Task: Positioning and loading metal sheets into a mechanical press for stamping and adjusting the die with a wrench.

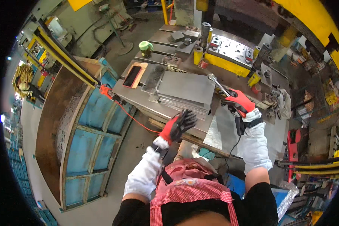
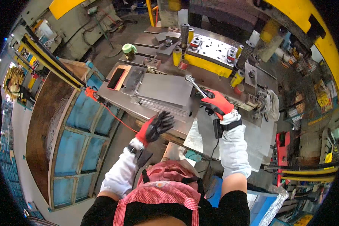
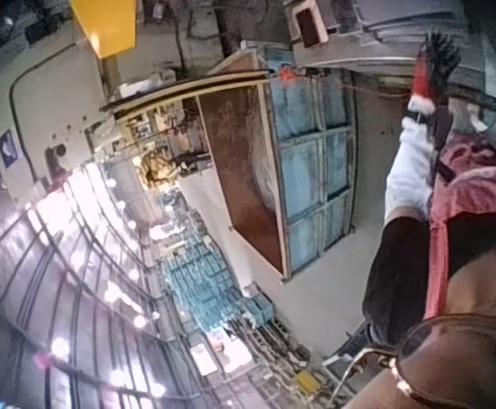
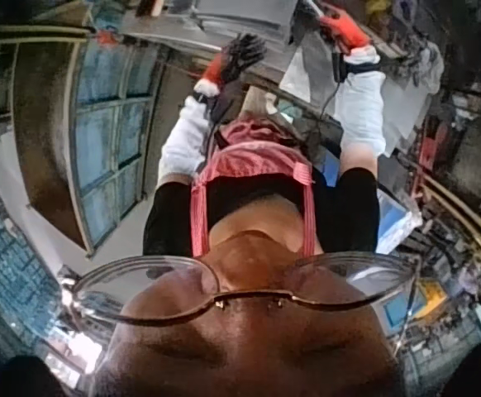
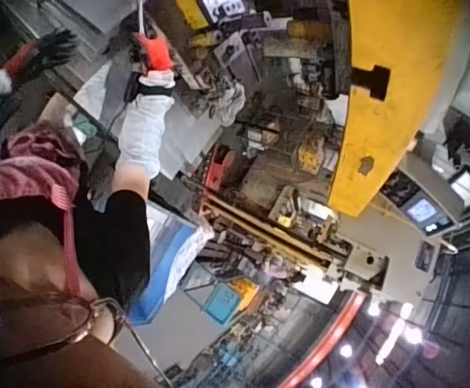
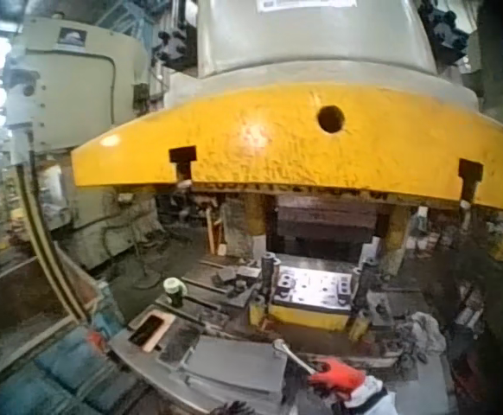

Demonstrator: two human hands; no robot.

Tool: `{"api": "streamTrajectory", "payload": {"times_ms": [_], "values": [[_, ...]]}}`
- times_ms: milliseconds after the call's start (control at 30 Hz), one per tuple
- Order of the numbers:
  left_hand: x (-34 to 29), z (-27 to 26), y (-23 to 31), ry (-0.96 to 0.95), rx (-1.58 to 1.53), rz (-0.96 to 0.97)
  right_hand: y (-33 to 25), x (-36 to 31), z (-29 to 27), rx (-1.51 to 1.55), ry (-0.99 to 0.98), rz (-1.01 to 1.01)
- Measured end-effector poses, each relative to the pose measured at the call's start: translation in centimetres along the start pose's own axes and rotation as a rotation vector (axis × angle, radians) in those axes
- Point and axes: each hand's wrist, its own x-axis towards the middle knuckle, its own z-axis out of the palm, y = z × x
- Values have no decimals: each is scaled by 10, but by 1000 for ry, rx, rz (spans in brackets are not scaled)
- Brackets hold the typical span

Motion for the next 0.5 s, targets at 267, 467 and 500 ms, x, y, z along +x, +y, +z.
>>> {"api": "streamTrajectory", "payload": {"times_ms": [267, 467, 500], "values": [[84, -18, 1, 292, 701, 174, 9, -19, -3, 68, 46, 152], [27, -14, 24, -46, 1695, 1014, 31, -119, 24, 282, -88, 165], [41, 1, 25, -84, 1673, 1011, 43, -133, 26, 371, -48, 147]]}}
